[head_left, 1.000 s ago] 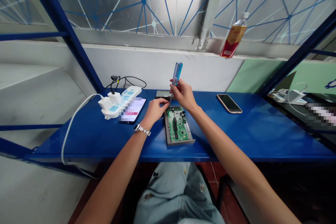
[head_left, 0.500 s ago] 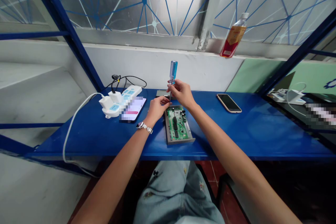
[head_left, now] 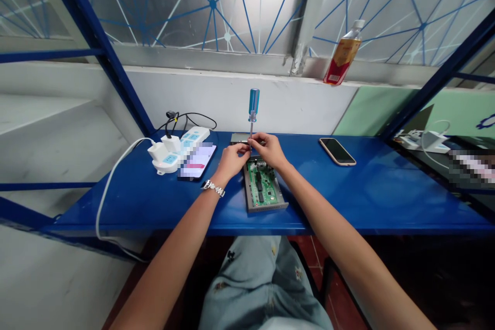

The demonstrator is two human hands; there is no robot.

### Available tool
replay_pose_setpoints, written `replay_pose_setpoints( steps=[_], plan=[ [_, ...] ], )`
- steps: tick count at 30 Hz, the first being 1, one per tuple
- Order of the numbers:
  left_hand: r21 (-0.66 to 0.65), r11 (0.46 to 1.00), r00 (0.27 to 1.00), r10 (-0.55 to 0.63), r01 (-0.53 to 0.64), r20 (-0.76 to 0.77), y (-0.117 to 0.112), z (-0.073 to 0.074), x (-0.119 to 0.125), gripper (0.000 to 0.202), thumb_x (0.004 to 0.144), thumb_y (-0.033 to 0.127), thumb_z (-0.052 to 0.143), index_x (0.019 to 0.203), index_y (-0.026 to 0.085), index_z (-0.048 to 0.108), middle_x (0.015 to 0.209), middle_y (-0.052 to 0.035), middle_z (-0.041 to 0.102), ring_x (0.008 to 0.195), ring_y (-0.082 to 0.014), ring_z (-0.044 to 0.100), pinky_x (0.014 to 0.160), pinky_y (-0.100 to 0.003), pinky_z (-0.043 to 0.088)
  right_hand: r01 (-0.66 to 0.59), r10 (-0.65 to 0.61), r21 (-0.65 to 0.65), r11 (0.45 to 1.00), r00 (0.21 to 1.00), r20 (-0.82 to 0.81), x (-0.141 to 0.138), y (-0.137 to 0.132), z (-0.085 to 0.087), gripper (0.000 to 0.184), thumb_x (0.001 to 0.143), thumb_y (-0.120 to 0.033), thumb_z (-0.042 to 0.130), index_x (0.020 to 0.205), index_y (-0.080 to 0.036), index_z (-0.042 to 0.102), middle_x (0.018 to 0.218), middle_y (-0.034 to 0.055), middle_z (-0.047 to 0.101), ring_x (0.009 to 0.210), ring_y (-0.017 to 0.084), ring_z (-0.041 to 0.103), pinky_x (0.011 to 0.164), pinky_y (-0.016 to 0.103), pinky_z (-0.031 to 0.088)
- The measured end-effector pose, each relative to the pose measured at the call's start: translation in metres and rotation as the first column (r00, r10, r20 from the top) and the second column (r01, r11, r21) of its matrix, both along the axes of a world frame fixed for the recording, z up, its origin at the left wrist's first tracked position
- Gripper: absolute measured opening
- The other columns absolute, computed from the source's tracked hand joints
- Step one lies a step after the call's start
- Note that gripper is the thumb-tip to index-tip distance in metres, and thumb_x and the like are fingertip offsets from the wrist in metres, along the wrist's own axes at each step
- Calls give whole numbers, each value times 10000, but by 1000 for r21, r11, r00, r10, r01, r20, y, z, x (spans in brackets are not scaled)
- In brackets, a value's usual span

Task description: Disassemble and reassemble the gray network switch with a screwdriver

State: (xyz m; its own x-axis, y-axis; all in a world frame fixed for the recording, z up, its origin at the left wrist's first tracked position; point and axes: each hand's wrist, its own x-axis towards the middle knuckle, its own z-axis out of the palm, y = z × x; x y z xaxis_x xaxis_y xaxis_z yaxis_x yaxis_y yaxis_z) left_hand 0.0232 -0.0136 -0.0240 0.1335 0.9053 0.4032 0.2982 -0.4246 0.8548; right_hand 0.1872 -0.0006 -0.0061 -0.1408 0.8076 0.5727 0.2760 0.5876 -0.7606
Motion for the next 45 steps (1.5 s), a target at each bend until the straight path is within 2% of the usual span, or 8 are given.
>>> replay_pose_setpoints(
  steps=[6, 11, 18, 27, 34, 37, 41, 45],
  plan=[
    [8, 999, 997, 40, -40, 59, 1, -3, 6, 150, 712, 273, 823, 782, 196, 715, 800, -60, 753, 766, -210, 688, 789, -318, 514, 38, -38, 4, 999, 999, -17, -2, -3, 2, 269, 848, -442, 685, 744, -200, 633, 681, -13, 639, 637, 138, 546, 649, 265, 421],
    [13, 999, 998, 45, -45, 33, 3, -4, 4, 79, 754, 255, 779, 792, 194, 746, 789, -61, 759, 768, -219, 694, 779, -323, 518, 98, -98, -27, 995, 995, -2, -4, -3, 2, 276, 828, -436, 712, 710, -208, 612, 649, -22, 611, 632, 138, 527, 641, 264, 413],
    [33, 999, 996, 10, -7, -84, 0, 0, 2, 124, 826, 182, 703, 884, 209, 810, 946, -107, 801, 920, -305, 740, 888, -410, 537, -32, 31, 35, 999, 999, 19, -1, -3, 9, 253, 915, -395, 600, 1029, -229, 754, 986, 37, 702, 782, 161, 606, 737, 287, 470],
    [14, 997, 997, 71, -71, 27, -1, 1, 10, 192, 718, 212, 840, 895, 203, 764, 893, -88, 777, 852, -259, 719, 900, -384, 531, 79, -80, 40, 996, 997, 12, -6, 0, 14, 255, 854, -395, 690, 697, -195, 682, 649, -13, 592, 620, 141, 502, 658, 291, 386],
    [37, 994, 993, 104, -102, -62, 1, 0, 8, 71, 820, 238, 749, 830, 168, 760, 859, -92, 791, 818, -246, 738, 798, -339, 553, 137, -136, -46, 990, 990, 22, -13, 0, 17, 327, 796, -434, 752, 643, -198, 587, 595, -33, 549, 597, 130, 474, 601, 273, 360],
    [39, 995, 991, 91, -88, -102, 0, 1, 6, 101, 851, 224, 715, 887, 162, 786, 919, -100, 807, 877, -259, 753, 840, -348, 561, 101, -100, -20, 995, 992, 81, -11, 0, 18, 285, 839, -454, 710, 740, -192, 651, 707, -7, 632, 652, 139, 524, 657, 277, 416],
    [34, 998, 989, 65, -61, -130, -1, 2, 4, 138, 871, 218, 691, 936, 168, 802, 1006, -108, 810, 966, -278, 758, 906, -369, 565, -39, 37, 16, 999, 993, 115, -5, 0, 19, 276, 921, -401, 593, 1016, -187, 739, 954, 50, 696, 747, 156, 584, 776, 309, 482],
    [36, 999, 990, 42, -37, -133, -3, 3, 5, 149, 878, 194, 668, 951, 180, 796, 1027, -101, 808, 988, -269, 757, 941, -369, 560, -44, 40, 29, 999, 992, 122, -3, -1, 23, 272, 914, -421, 615, 897, -181, 744, 836, 33, 636, 716, 156, 551, 741, 309, 461]
  ],
)
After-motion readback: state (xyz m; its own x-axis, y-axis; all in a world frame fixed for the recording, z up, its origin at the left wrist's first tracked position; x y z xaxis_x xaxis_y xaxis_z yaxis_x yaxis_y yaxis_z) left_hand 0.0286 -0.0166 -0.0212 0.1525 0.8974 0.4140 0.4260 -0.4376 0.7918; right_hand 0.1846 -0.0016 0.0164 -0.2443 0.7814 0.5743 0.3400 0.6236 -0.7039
